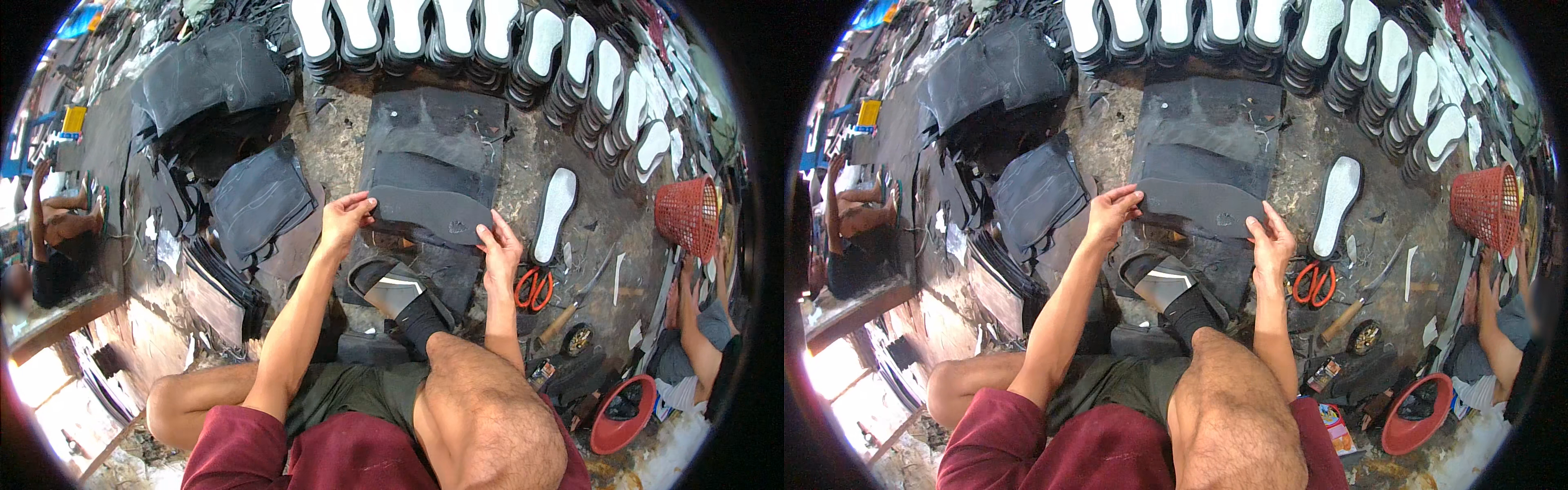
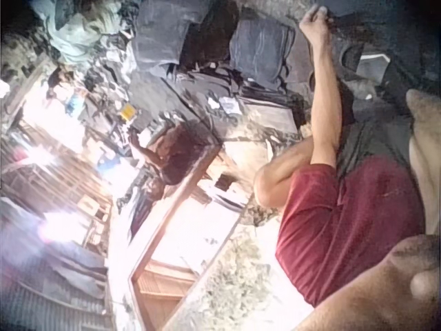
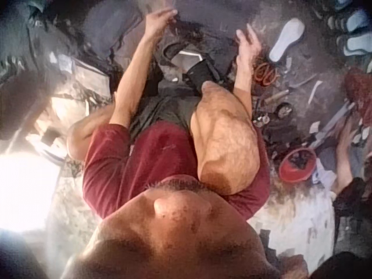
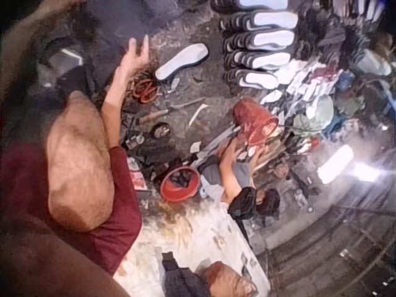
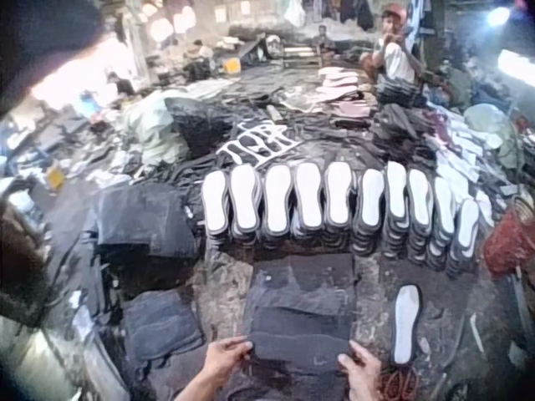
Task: The person sits on the floor and repeatedly picks up black shoe insoles, flips them over, and places them into a stack. The person also handles white insoles and places them into a separate stack. The workspace is cluttered with insoles and tools.
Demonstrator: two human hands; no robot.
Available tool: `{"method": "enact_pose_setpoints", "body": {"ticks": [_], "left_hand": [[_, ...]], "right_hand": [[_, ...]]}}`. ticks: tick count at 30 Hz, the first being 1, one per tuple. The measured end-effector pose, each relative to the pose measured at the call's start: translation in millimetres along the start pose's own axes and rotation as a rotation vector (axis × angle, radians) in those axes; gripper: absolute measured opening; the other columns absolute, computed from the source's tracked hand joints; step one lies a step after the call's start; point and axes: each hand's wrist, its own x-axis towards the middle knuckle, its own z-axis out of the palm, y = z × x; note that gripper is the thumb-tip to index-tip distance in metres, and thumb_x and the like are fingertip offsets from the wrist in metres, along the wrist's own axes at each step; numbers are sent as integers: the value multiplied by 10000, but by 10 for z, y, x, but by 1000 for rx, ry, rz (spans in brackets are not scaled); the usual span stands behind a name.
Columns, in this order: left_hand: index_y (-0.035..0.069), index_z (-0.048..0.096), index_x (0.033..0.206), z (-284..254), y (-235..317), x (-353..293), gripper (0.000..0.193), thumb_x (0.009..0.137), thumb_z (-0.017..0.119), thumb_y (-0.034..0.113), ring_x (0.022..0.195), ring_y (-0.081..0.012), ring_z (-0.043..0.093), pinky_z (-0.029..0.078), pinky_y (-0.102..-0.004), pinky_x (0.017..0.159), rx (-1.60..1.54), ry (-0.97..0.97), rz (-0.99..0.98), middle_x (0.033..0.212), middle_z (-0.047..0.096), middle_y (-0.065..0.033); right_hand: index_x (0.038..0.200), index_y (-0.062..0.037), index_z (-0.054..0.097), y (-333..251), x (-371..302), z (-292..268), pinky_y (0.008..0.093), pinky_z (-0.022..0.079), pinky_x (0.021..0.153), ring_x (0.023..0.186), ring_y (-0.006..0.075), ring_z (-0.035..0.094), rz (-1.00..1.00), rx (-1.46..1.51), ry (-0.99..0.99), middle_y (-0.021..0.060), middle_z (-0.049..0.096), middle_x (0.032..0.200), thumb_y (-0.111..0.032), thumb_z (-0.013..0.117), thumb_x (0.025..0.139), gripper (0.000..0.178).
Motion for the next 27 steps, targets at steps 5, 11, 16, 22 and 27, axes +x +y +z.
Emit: {"method": "enact_pose_setpoints", "body": {"ticks": [5,11,16,22,27], "left_hand": [[8,747,1161,10,-143,-48,369,858,803,211,811,-166,701,547,-295,754,467,181,288,967,739,-127],[24,739,1184,76,-143,-103,388,852,799,216,844,-182,701,534,-298,781,656,200,349,999,738,-137],[-12,720,1204,27,-201,-72,416,851,807,191,865,-154,685,529,-288,792,564,197,296,1004,727,-132],[28,750,1164,63,-272,-63,384,827,811,200,799,-172,703,542,-302,774,572,246,386,942,740,-146],[-3,733,1187,81,-247,-73,394,845,807,178,825,-145,681,532,-279,782,502,234,328,963,736,-117]], "right_hand": [[1329,-50,655,175,-32,10,270,565,709,899,131,684,1,-94,-6,79,725,1096,-46,799,856,494],[1314,-18,658,261,-46,-10,272,566,704,903,150,691,-40,-105,45,115,731,1118,-71,822,840,505],[1283,2,675,248,-17,-50,270,563,711,920,158,698,15,-102,35,135,734,1135,-79,844,818,501],[1227,16,701,259,37,-48,269,563,705,914,159,705,-29,-154,93,128,738,1121,-91,859,807,461],[1183,20,724,197,51,-36,278,581,698,882,168,710,20,-128,100,152,741,1091,-91,854,807,412]]}}
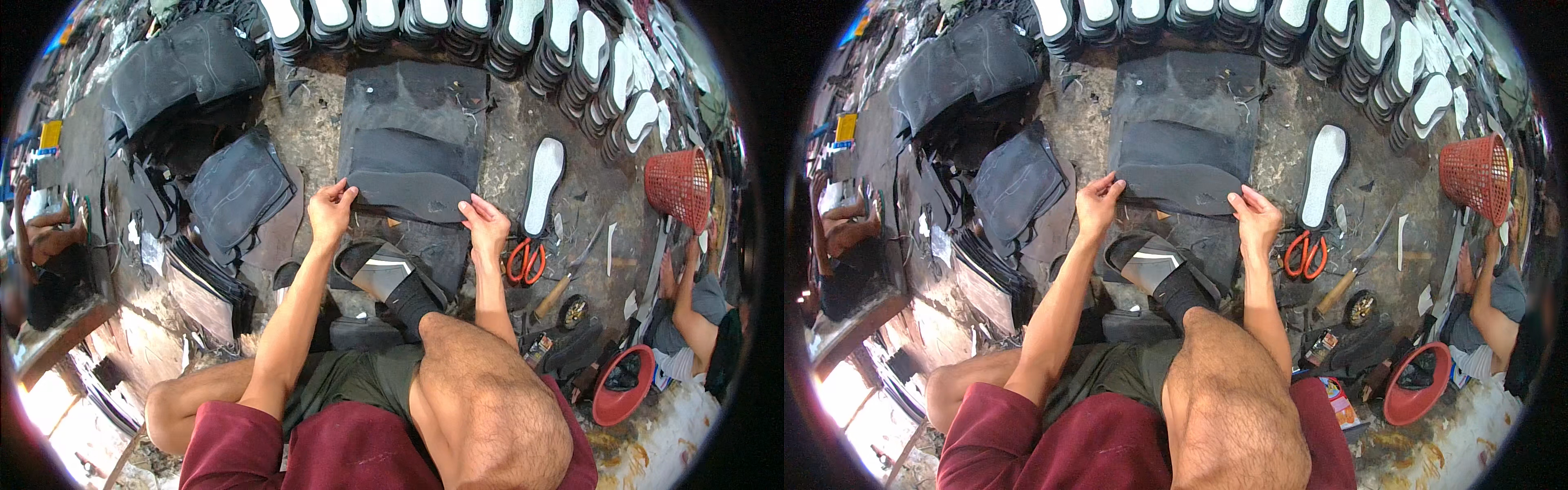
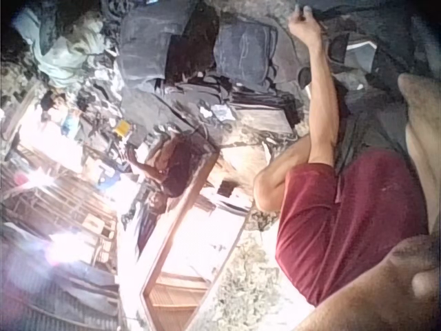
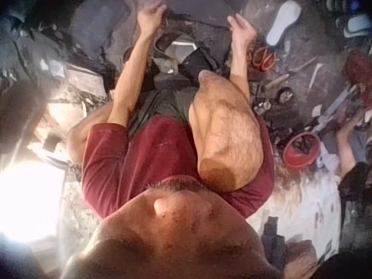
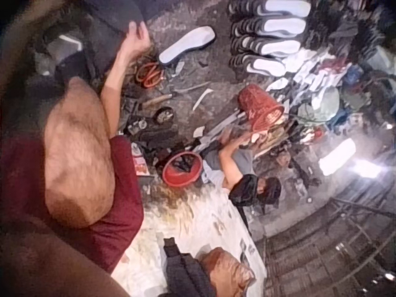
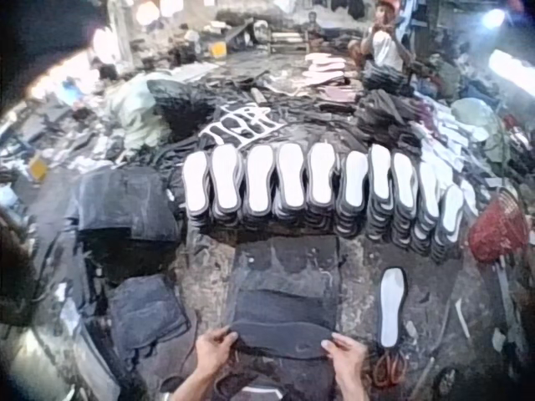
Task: The person sits on the floor and repeatedly picks up black shoe insoles, flips them over, and places them into a stack. The person also handles white insoles and places them into a separate stack. The workspace is cluttered with insoles and tools.
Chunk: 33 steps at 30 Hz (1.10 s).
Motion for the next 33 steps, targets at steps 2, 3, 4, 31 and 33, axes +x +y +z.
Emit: {"method": "enact_pose_setpoints", "body": {"ticks": [2,3,4,31,33], "left_hand": [[-35,708,1221,-19,-35,14,408,878,794,168,877,-127,664,524,-263,801,-82,-34,-84,1024,728,-96],[-41,702,1227,-26,-51,24,412,882,792,164,881,-127,664,524,-261,804,-114,-42,-92,1036,727,-94],[-47,697,1232,-28,-76,42,415,885,790,161,885,-128,664,525,-260,806,-147,-52,-99,1049,727,-92],[6,744,1164,-46,0,-15,401,826,822,207,787,-139,656,516,-284,762,80,-16,83,905,712,-116],[9,746,1161,-63,-5,4,408,817,826,212,766,-139,655,516,-286,749,68,-24,60,872,709,-117]], "right_hand": [[1178,18,726,-46,5,-18,279,585,702,877,169,712,32,27,-23,151,745,1080,-85,847,812,399],[1186,20,720,-69,10,-31,275,582,700,878,164,712,22,28,-39,140,745,1078,-77,843,817,401],[1194,22,715,-122,1,-41,271,578,698,879,159,712,10,29,-52,130,746,1076,-70,838,821,403],[1107,47,740,156,-96,-19,267,592,718,829,156,721,-53,52,62,124,761,974,-64,823,834,307],[1105,46,741,182,-90,-17,270,589,726,823,163,724,-54,8,72,128,762,968,-74,827,827,315]]}}
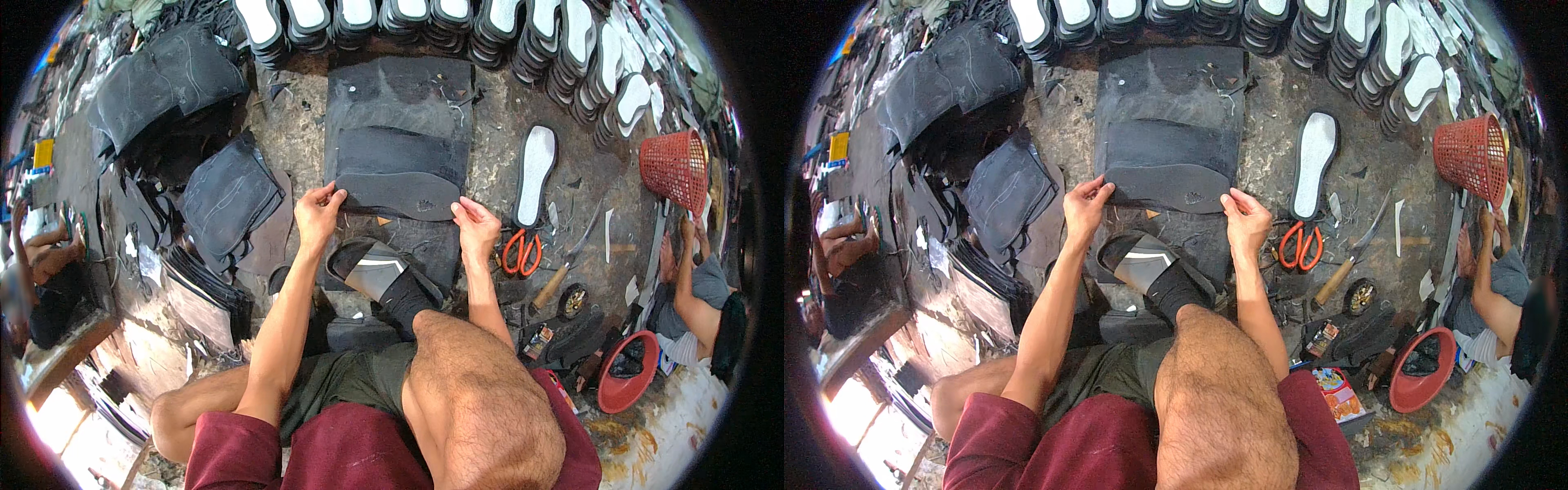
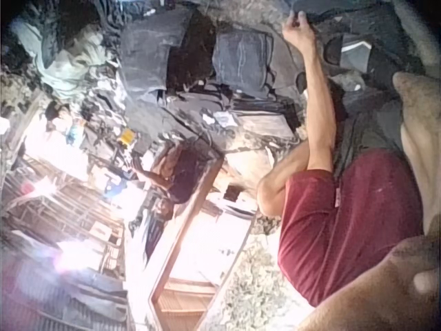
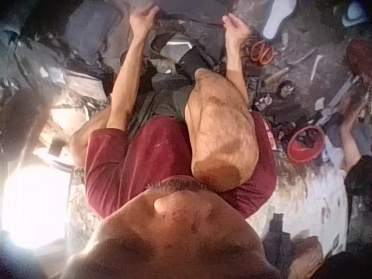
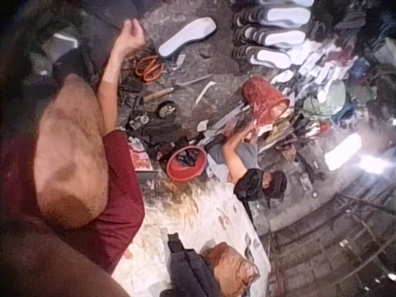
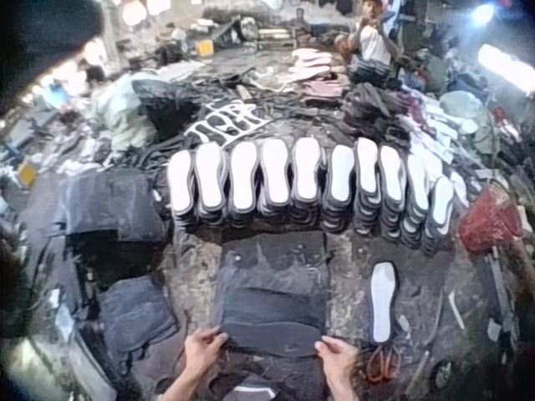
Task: The person sits on the floor and repeatedly picks up black shoe insoles, flips them over, and places them into a stack. The person also handles white insoles and places them into a separate stack. The workspace is cluttered with insoles and tools.
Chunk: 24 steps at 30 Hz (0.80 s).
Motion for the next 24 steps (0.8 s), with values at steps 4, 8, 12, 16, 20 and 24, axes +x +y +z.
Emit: {"method": "enact_pose_setpoints", "body": {"ticks": [4,8,12,16,20,24], "left_hand": [[3,753,1147,-50,-63,102,418,798,832,219,761,-143,667,522,-285,740,-67,-39,-88,845,719,-107],[-43,726,1143,-83,-2,82,381,835,799,169,760,-111,640,520,-257,706,-122,-83,-196,918,716,-50],[-31,700,1134,-37,19,129,361,842,786,162,757,-107,638,514,-255,675,-74,-118,-154,925,718,-55],[-14,673,1192,-14,24,210,360,874,741,138,736,-109,624,503,-256,647,15,-138,-194,917,702,-45],[-1,614,1284,-115,-80,162,435,936,705,242,813,-140,609,506,-301,699,-272,-163,-297,936,672,-56],[94,587,1351,-237,317,-18,475,965,679,355,1157,-279,626,551,-406,888,-1421,-340,-712,1257,646,-124]], "right_hand": [[1074,46,746,-49,75,49,282,580,732,779,174,723,-110,-254,2,116,763,892,-110,836,808,321],[1045,43,743,-204,9,68,298,569,709,742,174,703,-355,-618,68,101,739,892,-138,832,801,317],[1144,36,705,-302,4,141,321,561,669,764,180,681,24,-282,17,96,707,951,-133,827,807,396],[1240,40,652,-408,101,28,288,530,808,881,162,656,218,-82,-78,79,695,964,-107,848,792,511],[1212,42,655,-983,-180,103,289,532,827,906,154,653,95,40,-294,77,697,985,-85,847,797,475],[949,-59,739,-1819,-951,282,356,562,832,939,247,699,-837,-196,-873,106,724,1005,-133,868,773,230]]}}
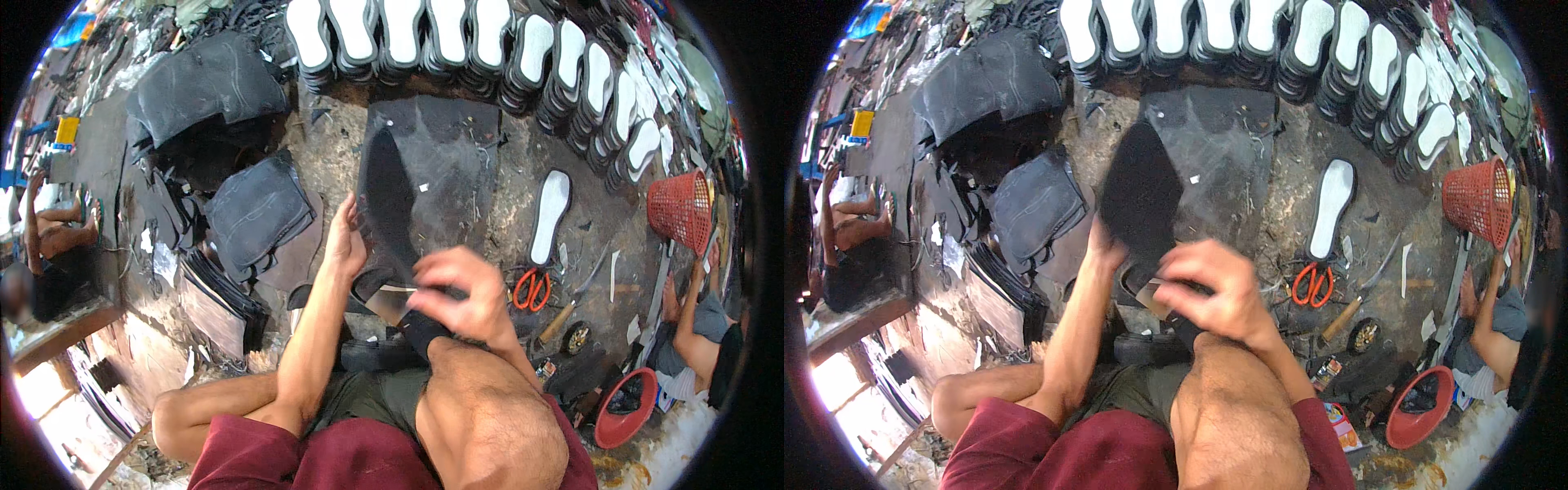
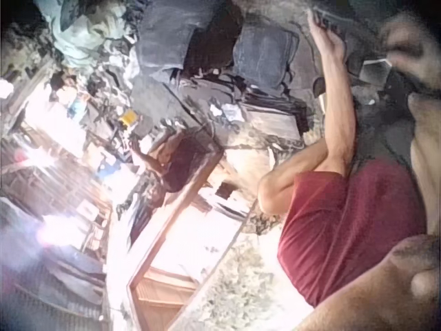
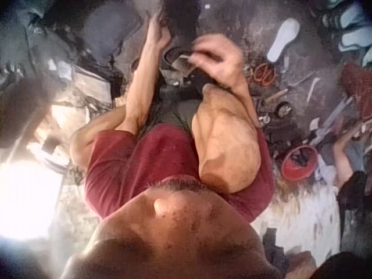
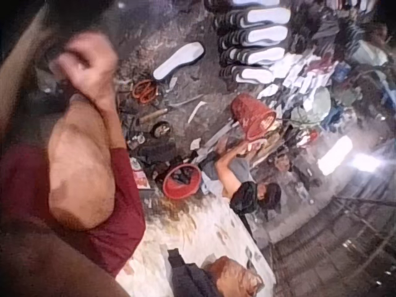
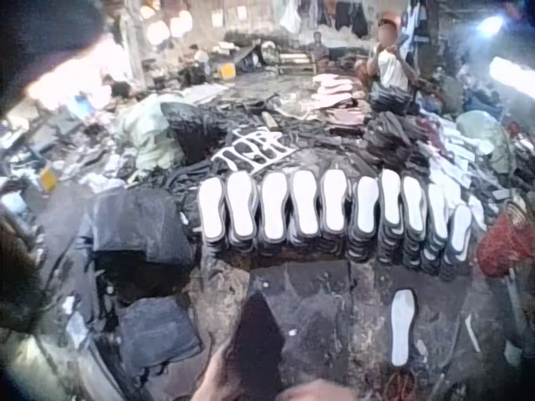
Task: The person sits on the floor and repeatedly picks up black shoe insoles, flips them over, and places them into a stack. The person also handles white insoles and places them into a separate stack. The workspace is cluttered with insoles and tools.
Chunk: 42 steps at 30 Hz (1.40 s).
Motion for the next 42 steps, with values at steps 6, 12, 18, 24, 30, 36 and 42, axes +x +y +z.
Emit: {"method": "enact_pose_setpoints", "body": {"ticks": [6,12,18,24,30,36,42], "left_hand": [[110,548,1390,920,-122,-670,514,974,661,389,1218,-310,589,555,-430,906,-148,-589,154,1340,587,-141],[126,509,1429,1302,-60,-860,553,983,644,422,1279,-341,553,559,-454,923,-22,-607,220,1423,529,-159],[167,408,1508,1199,-100,-811,607,1008,570,470,1408,-415,422,553,-514,982,-145,-688,85,1566,366,-190],[175,438,1490,1223,-439,-732,638,975,619,506,1334,-493,477,485,-609,1069,-496,-923,70,1523,392,-264],[140,438,1496,964,-396,-442,670,946,676,440,1355,-441,482,485,-533,1103,-453,-1008,19,1552,348,-282],[101,427,1496,973,-409,-426,604,987,629,358,1384,-408,467,472,-502,1127,-424,-1071,57,1549,361,-277],[71,434,1484,1091,-323,-544,575,1017,575,376,1378,-366,483,468,-488,1114,-222,-891,93,1518,422,-252]], "right_hand": [[1161,-43,729,-264,669,-352,406,531,895,1034,287,668,-167,-283,152,100,717,1132,-258,891,737,502],[1088,-26,726,-373,918,-342,315,549,718,859,220,676,23,-200,107,70,717,996,-167,826,788,346],[935,-78,744,-734,580,-309,335,605,705,803,233,714,-557,-79,57,69,727,924,-31,797,734,213],[938,-45,716,-426,662,-151,325,562,681,773,239,716,-379,-32,353,82,738,897,68,828,724,267],[921,-10,685,-325,611,-120,316,542,716,804,213,703,-282,6,379,120,740,896,110,856,710,297],[911,-6,684,-341,630,-62,297,541,716,794,199,704,-230,-23,414,118,741,889,105,856,716,283],[943,-23,711,-310,631,-72,333,554,762,841,207,707,-115,-197,469,102,732,869,33,869,727,274]]}}
